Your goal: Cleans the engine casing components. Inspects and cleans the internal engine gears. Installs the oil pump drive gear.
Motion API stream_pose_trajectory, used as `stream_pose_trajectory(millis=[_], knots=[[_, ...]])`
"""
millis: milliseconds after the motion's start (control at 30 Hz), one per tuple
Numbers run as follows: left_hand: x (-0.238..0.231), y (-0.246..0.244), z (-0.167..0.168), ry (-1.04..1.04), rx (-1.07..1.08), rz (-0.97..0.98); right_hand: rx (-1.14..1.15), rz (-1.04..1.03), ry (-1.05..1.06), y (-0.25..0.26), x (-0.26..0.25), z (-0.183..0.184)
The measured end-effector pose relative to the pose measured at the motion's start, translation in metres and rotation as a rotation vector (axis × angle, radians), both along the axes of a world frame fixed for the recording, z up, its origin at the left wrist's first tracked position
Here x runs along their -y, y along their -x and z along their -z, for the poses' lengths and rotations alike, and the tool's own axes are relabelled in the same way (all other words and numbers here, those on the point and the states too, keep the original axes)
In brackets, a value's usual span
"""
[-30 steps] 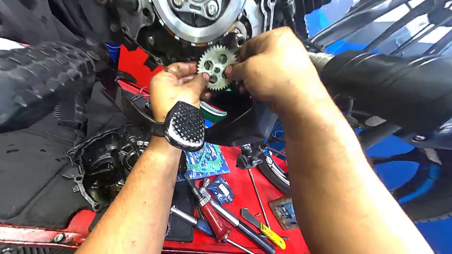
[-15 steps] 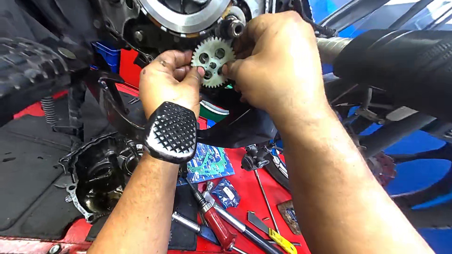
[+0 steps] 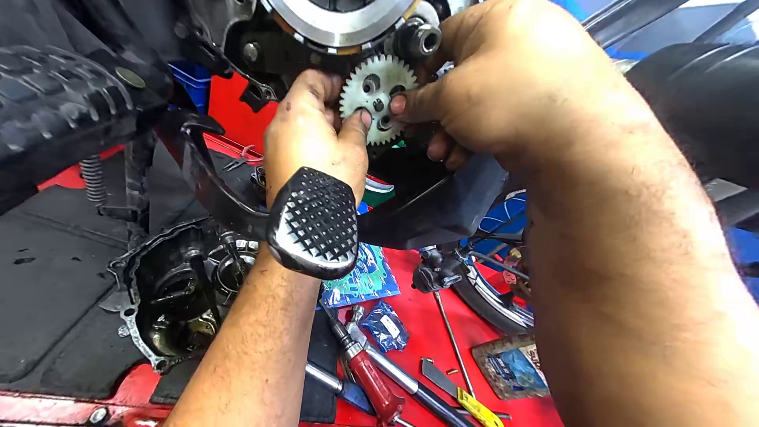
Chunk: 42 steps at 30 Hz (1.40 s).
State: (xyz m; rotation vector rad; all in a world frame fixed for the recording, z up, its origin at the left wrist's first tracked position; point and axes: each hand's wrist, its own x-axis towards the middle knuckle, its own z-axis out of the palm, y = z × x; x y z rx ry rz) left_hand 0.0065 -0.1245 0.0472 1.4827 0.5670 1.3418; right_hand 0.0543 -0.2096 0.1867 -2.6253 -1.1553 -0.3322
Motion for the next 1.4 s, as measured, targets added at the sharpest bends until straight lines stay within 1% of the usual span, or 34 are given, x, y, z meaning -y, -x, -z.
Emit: stream_pose_trajectory(millis=[67, 200, 267, 400, 533, 700, 833, 967, 1267, 1400], knots=[[0.002, -0.001, 0.001, 0.068, 0.004, 0.095, -0.052, -0.003, -0.004, -0.003, -0.001, -0.002], [0.004, -0.003, 0.0, 0.3, 0.253, 0.27, -0.15, -0.049, -0.057, -0.007, 0.0, -0.003], [0.006, -0.001, -0.002, 0.365, 0.295, 0.291, -0.148, -0.063, -0.076, -0.007, 0.002, 0.0], [0.003, -0.005, -0.001, 0.319, 0.265, 0.22, -0.025, -0.022, -0.041, -0.004, -0.001, 0.002], [0.003, -0.008, 0.002, 0.268, 0.254, 0.164, 0.022, 0.025, 0.007, 0.0, -0.004, 0.002], [-0.002, -0.012, -0.002, 0.233, 0.275, 0.125, 0.03, -0.026, 0.04, -0.001, -0.002, 0.005], [-0.002, -0.009, -0.004, 0.226, 0.272, 0.143, 0.042, -0.027, 0.061, -0.001, -0.002, 0.006], [-0.003, -0.008, -0.005, 0.233, 0.258, 0.145, 0.027, -0.07, 0.019, -0.005, 0.001, 0.01], [-0.003, 0.001, -0.009, 0.248, 0.16, 0.183, 0.073, -0.004, 0.062, 0.002, -0.001, 0.008], [-0.004, 0.0, -0.007, 0.267, 0.187, 0.194, 0.076, -0.014, 0.058, -0.001, 0.0, 0.009]])
